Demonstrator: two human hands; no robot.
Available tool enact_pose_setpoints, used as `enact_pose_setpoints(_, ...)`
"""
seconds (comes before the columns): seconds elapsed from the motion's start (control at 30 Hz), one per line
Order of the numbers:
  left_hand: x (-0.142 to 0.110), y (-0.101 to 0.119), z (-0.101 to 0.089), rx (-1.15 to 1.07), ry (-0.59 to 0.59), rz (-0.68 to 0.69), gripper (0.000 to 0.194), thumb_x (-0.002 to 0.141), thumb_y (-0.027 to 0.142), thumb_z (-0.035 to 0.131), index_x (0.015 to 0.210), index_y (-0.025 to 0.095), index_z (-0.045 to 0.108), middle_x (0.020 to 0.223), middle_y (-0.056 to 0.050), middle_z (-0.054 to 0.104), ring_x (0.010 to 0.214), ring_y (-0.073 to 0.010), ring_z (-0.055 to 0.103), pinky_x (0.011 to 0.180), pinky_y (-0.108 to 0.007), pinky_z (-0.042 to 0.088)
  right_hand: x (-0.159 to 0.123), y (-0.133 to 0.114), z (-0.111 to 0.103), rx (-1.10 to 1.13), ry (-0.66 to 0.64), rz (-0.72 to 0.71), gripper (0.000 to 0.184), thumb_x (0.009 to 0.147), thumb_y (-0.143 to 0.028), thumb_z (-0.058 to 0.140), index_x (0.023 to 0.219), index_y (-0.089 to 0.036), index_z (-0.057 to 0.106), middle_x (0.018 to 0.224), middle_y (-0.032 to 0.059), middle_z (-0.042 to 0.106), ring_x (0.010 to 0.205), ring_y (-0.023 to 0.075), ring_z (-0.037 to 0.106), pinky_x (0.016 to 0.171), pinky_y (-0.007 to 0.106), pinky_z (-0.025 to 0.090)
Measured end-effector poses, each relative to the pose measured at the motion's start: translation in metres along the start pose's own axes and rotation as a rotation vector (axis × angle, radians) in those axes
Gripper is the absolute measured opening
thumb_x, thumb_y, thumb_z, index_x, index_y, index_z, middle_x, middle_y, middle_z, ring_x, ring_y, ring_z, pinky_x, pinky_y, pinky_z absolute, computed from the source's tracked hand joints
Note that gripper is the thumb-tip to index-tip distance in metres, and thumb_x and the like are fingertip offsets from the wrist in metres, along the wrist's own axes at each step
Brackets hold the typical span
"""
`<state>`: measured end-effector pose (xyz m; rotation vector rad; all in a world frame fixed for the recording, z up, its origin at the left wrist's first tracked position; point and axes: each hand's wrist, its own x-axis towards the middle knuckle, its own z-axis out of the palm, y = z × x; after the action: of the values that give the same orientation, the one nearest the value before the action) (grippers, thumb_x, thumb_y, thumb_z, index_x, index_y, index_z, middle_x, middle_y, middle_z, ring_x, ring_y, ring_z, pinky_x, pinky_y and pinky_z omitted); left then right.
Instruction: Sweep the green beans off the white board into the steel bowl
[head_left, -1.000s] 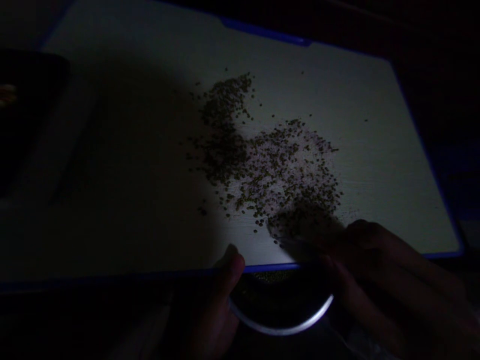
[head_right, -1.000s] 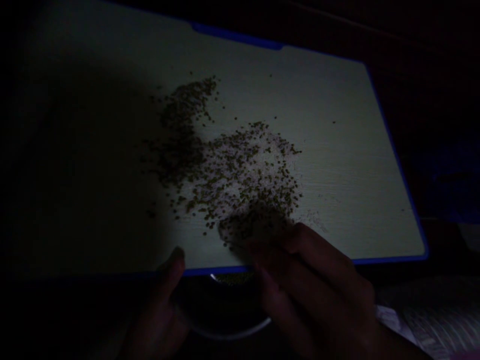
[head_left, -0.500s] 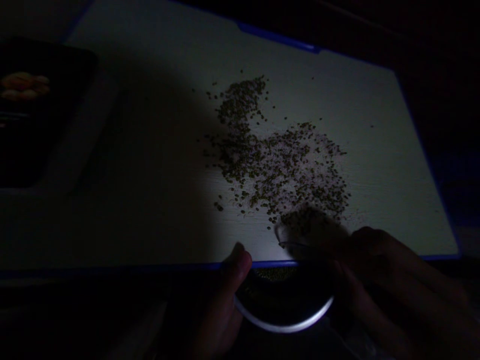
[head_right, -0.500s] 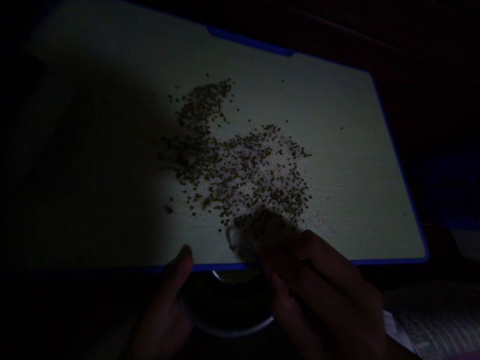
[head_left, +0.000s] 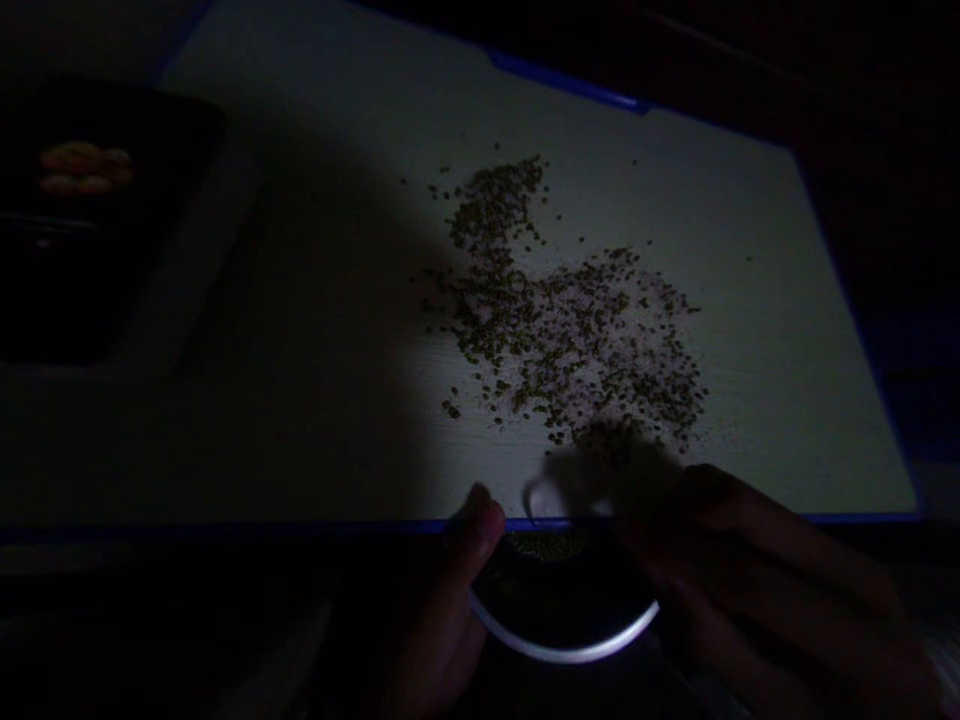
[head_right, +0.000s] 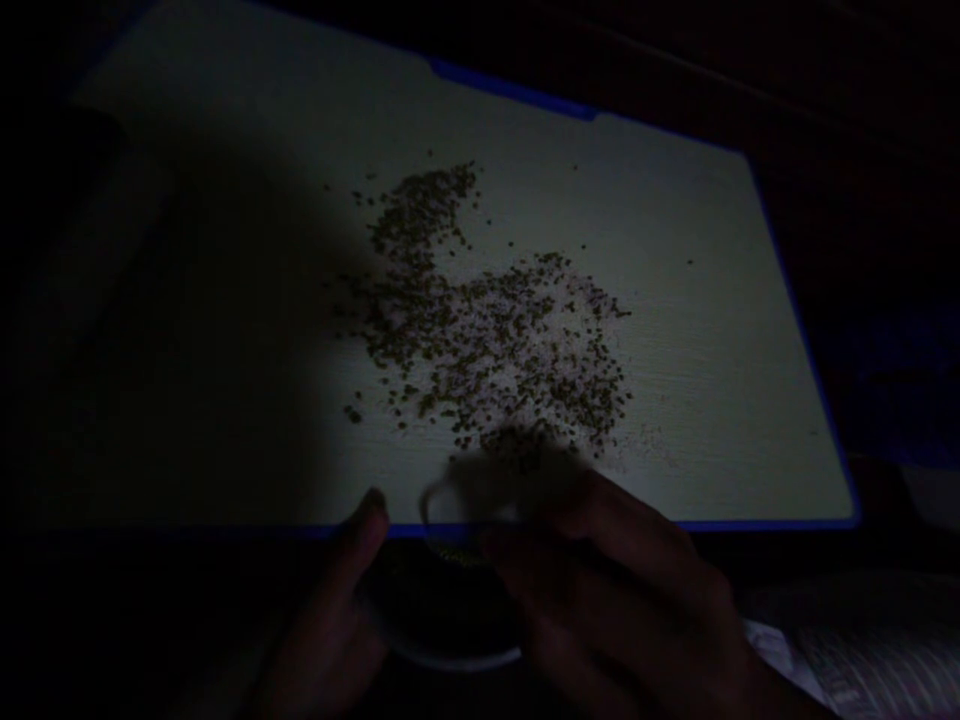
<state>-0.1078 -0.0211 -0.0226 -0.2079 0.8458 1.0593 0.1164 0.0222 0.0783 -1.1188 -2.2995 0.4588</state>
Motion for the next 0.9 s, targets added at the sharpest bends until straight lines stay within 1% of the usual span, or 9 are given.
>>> enact_pose_setpoints(0.1, 0.001, -0.001, 0.003, 0.012, 0.083, 0.063, 0.043, 0.085, 0.037, 0.107, 0.122, 0.027, 0.088, 0.126, -0.008, 0.094, 0.152, -0.0423, 0.073, 0.136, -0.055, 0.053, 0.0, -0.003, 0.003, 0.012, 0.058, 0.039, 0.024, 0.107, -0.006, 0.069, 0.126, -0.017, 0.077, 0.106, 0.0055, 0.081, 0.092, 0.0123, 0.083, 0.08, 0.015, 0.069)
enact_pose_setpoints(0.2, 0.002, -0.003, 0.007, -0.002, 0.091, 0.048, 0.046, 0.076, 0.044, 0.111, 0.112, 0.025, 0.089, 0.129, -0.009, 0.094, 0.154, -0.0457, 0.071, 0.135, -0.057, 0.054, -0.001, -0.002, 0.008, -0.036, 0.139, 0.15, 0.022, 0.11, -0.011, 0.071, 0.129, -0.02, 0.076, 0.101, 0.0042, 0.082, 0.08, 0.0131, 0.08, 0.068, 0.019, 0.066)
enact_pose_setpoints(0.27, 0.003, -0.004, 0.006, -0.015, 0.073, 0.024, 0.049, 0.079, 0.045, 0.11, 0.119, 0.025, 0.089, 0.137, -0.009, 0.092, 0.156, -0.0467, 0.069, 0.135, -0.059, 0.054, 0.0, 0.0, 0.011, -0.103, 0.156, 0.204, 0.021, 0.111, -0.017, 0.072, 0.13, -0.022, 0.077, 0.099, 0.0038, 0.082, 0.077, 0.0149, 0.08, 0.066, 0.022, 0.066)
enact_pose_setpoints(0.43, 0.004, -0.007, -0.005, -0.018, 0.015, 0.022, 0.06, 0.097, 0.044, 0.095, 0.153, 0.028, 0.079, 0.156, -0.012, 0.083, 0.164, -0.0453, 0.061, 0.136, -0.062, 0.051, 0.011, 0.003, 0.008, -0.226, 0.141, 0.23, 0.014, 0.113, -0.023, 0.069, 0.124, -0.023, 0.078, 0.096, 0.0023, 0.085, 0.074, 0.0169, 0.082, 0.071, 0.027, 0.069)
enact_pose_setpoints(0.5, 0.004, -0.008, -0.006, -0.014, 0.008, 0.018, 0.063, 0.097, 0.046, 0.096, 0.154, 0.027, 0.078, 0.155, -0.012, 0.083, 0.164, -0.0457, 0.06, 0.136, -0.064, 0.05, 0.017, 0.003, 0.007, -0.257, 0.139, 0.229, 0.014, 0.114, -0.024, 0.067, 0.122, -0.022, 0.079, 0.096, 0.0027, 0.086, 0.07, 0.0159, 0.08, 0.07, 0.027, 0.068)
enact_pose_setpoints(0.6, 0.004, -0.009, -0.005, 0.014, -0.004, 0.016, 0.073, 0.088, 0.054, 0.103, 0.151, 0.026, 0.079, 0.152, -0.013, 0.085, 0.165, -0.0484, 0.059, 0.136, -0.064, 0.05, 0.023, 0.002, 0.009, -0.271, 0.135, 0.229, 0.016, 0.115, -0.024, 0.067, 0.124, -0.022, 0.08, 0.1, 0.0024, 0.087, 0.067, 0.014, 0.076, 0.069, 0.027, 0.068)
enact_pose_setpoints(0.7, 0.003, -0.008, -0.006, 0.038, 0.002, 0.054, 0.077, 0.093, 0.053, 0.098, 0.161, 0.03, 0.072, 0.162, -0.011, 0.079, 0.17, -0.0459, 0.052, 0.137, -0.063, 0.049, 0.025, 0.002, 0.011, -0.265, 0.134, 0.243, 0.016, 0.115, -0.025, 0.067, 0.126, -0.023, 0.079, 0.101, 0.0018, 0.087, 0.072, 0.015, 0.079, 0.073, 0.027, 0.069)
enact_pose_setpoints(0.77, 0.003, -0.008, -0.007, 0.049, 0.019, 0.066, 0.079, 0.096, 0.052, 0.096, 0.166, 0.032, 0.067, 0.165, -0.01, 0.077, 0.171, -0.0449, 0.052, 0.138, -0.061, 0.049, 0.026, 0.0, 0.011, -0.27, 0.137, 0.245, 0.015, 0.116, -0.024, 0.066, 0.124, -0.023, 0.079, 0.1, 0.0019, 0.087, 0.072, 0.0152, 0.078, 0.073, 0.028, 0.068)
enact_pose_setpoints(0.9, 0.003, -0.008, -0.008, 0.048, -0.042, 0.052, 0.082, 0.1, 0.054, 0.09, 0.174, 0.032, 0.061, 0.166, -0.011, 0.077, 0.17, -0.0461, 0.053, 0.14, -0.065, 0.045, 0.028, -0.003, 0.01, -0.277, 0.107, 0.215, 0.014, 0.115, -0.024, 0.067, 0.123, -0.022, 0.078, 0.098, 0.0031, 0.086, 0.068, 0.0155, 0.075, 0.066, 0.029, 0.065)
